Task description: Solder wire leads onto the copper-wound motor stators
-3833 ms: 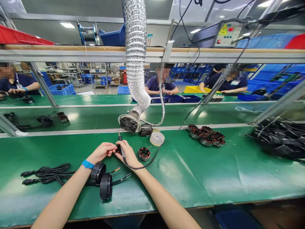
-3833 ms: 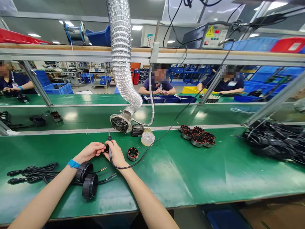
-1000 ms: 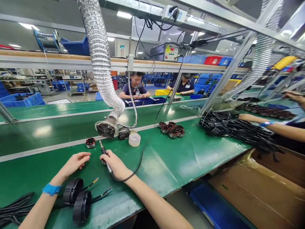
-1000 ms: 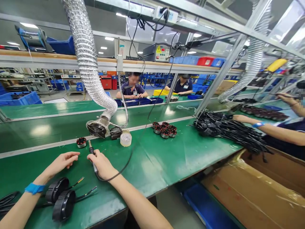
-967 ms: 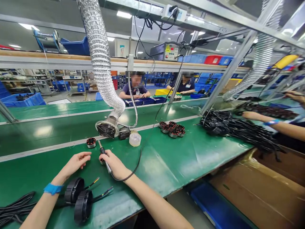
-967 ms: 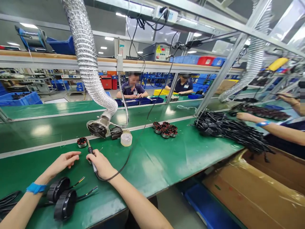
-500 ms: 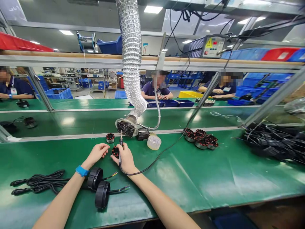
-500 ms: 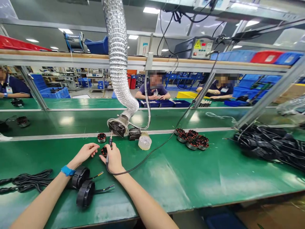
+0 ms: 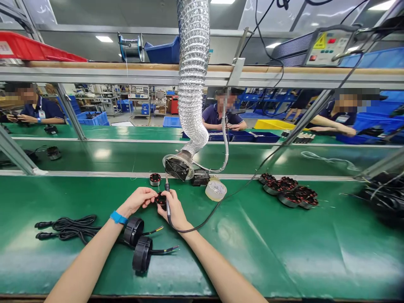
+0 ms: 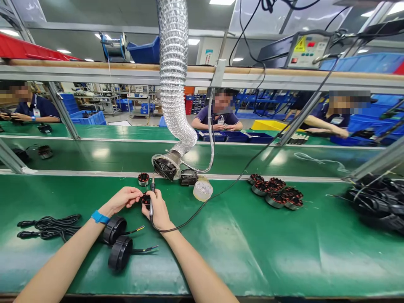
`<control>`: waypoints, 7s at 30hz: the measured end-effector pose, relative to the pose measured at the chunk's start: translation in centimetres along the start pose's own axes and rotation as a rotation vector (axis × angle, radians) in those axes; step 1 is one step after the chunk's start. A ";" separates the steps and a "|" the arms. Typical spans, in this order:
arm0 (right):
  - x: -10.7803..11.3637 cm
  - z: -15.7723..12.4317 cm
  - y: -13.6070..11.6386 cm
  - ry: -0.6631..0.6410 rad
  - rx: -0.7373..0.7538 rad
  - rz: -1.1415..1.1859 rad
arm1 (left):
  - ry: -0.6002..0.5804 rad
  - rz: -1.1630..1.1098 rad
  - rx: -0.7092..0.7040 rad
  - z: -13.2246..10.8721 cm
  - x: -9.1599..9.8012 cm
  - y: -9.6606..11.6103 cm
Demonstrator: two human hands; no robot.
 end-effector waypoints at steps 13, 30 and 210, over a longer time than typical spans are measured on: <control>0.5 0.0 0.1 0.002 0.008 0.089 | 0.017 0.247 -0.086 0.0 0.8 0.3; 1.1 0.4 -0.3 -0.049 0.025 0.191 | 0.148 0.695 -0.407 -0.2 1.0 4.9; 1.1 2.1 -3.7 -0.053 -0.016 0.392 | 0.089 0.629 -0.155 -4.5 -0.5 5.1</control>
Point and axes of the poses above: each hand's wrist, its own z-axis towards the middle knuckle, its own x-axis out of the back of the hand, y = z × x, the point moved 10 cm from there along z, towards the middle knuckle, and after that the axes turned 5 degrees about -y, right-handed, at the moved point
